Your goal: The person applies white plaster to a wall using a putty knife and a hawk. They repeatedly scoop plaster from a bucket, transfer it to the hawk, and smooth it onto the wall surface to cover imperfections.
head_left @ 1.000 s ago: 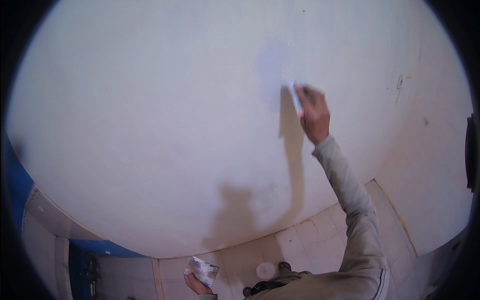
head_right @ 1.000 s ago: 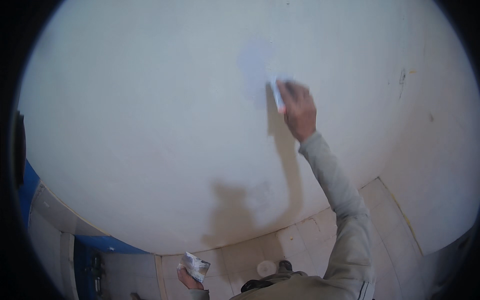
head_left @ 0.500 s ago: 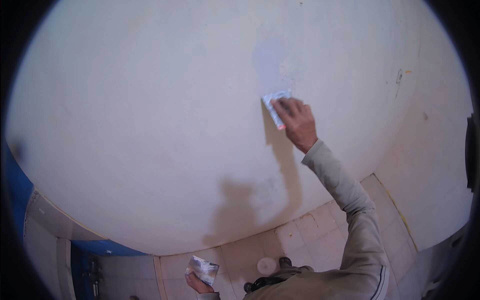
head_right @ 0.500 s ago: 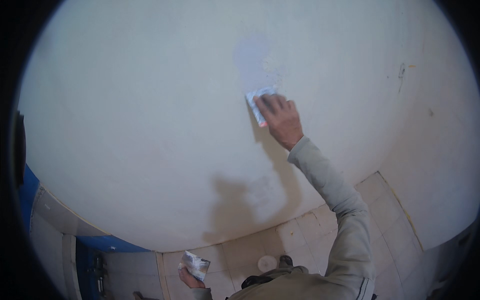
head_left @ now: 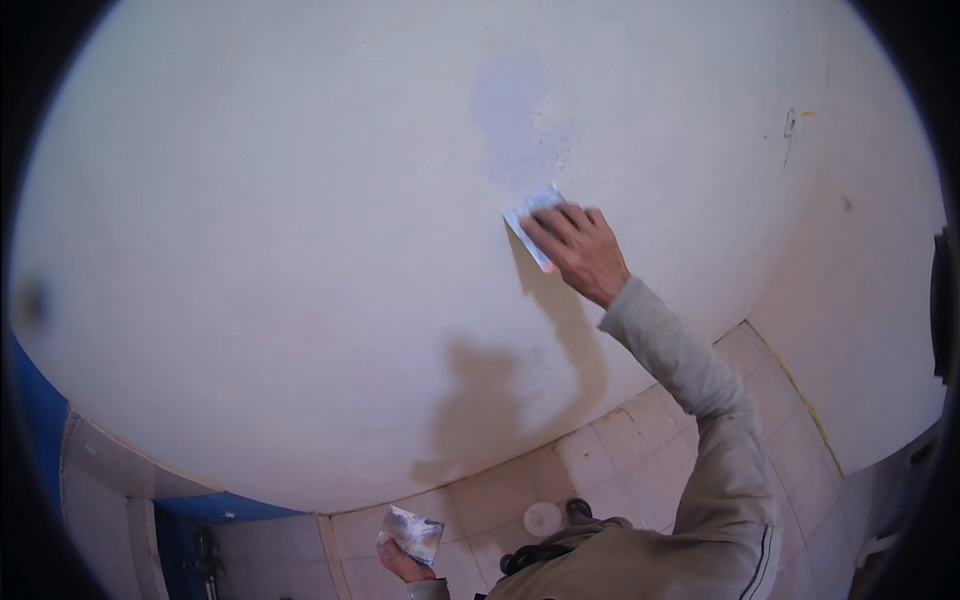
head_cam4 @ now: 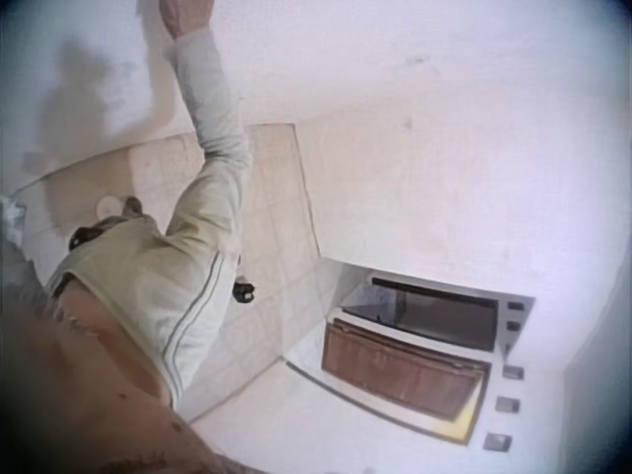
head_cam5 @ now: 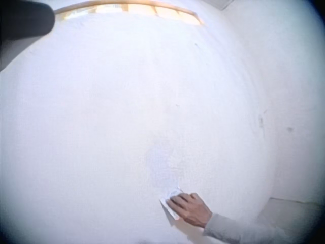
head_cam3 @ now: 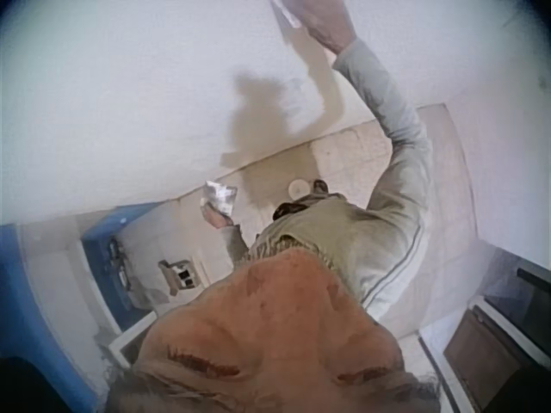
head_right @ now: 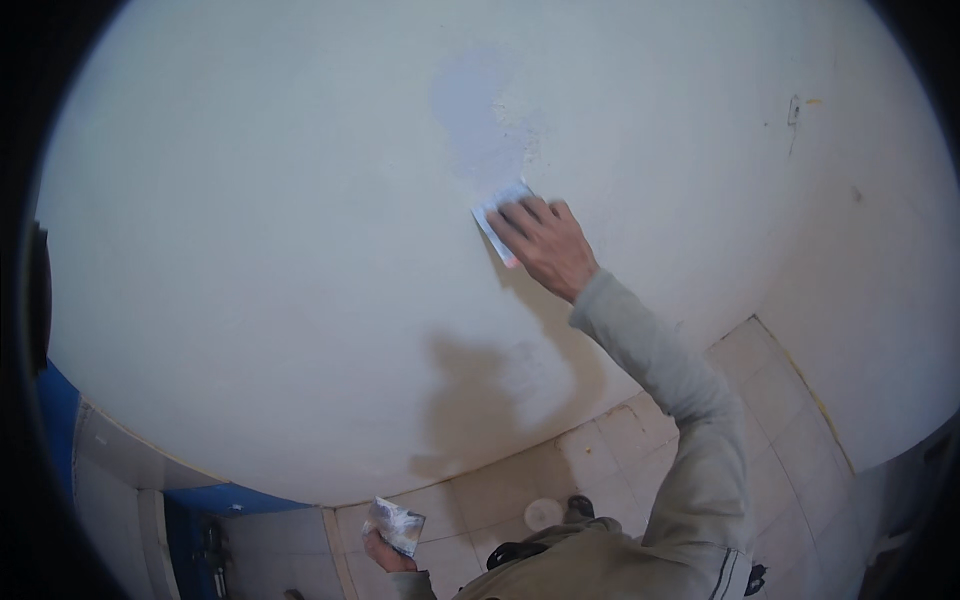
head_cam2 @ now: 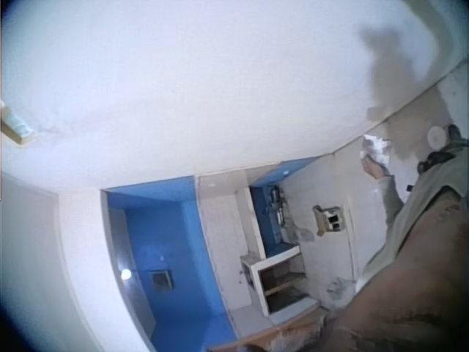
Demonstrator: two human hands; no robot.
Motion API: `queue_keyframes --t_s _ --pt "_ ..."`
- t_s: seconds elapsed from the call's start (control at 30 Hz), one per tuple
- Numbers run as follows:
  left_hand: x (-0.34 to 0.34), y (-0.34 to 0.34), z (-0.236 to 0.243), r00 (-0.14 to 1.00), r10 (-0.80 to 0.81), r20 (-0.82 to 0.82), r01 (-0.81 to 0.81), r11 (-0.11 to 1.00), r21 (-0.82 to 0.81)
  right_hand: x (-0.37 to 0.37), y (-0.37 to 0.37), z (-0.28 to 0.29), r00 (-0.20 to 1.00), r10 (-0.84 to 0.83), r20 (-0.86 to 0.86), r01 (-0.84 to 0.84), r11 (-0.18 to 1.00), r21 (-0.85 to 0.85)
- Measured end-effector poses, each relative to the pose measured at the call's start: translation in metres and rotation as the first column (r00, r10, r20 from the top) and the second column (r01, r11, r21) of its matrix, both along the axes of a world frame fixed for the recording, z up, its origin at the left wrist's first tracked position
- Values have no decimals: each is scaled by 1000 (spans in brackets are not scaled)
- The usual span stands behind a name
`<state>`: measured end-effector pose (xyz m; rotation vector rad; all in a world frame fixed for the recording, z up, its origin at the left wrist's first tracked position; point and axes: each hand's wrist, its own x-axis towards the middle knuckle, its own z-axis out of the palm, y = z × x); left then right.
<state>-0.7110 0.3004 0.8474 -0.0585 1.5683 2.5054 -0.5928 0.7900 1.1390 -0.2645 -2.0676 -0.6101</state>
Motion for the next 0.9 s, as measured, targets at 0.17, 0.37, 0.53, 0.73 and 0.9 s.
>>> queue_keyframes --t_s 0.17,0.37,0.53,0.73,0.9 --pt "-8 -13 -8 999 37 -38 -39 998 -49 28 33 2 992 72 -106 -54 985 163" --pt "-9 12 13 999 5 -32 -6 999 -37 21 75 32 999 7 -39 2 974 225" --pt "6 27 23 998 67 -2 -67 998 -12 34 100 -34 992 -18 -125 25 998 55" --pt "1 35 32 1000 3 0 -3 999 -44 37 64 -50 969 -41 -243 -15 974 -226" --pt "-9 29 27 999 -10 -34 8 999 -33 -13 46 19 838 -171 -518 17 957 -289"
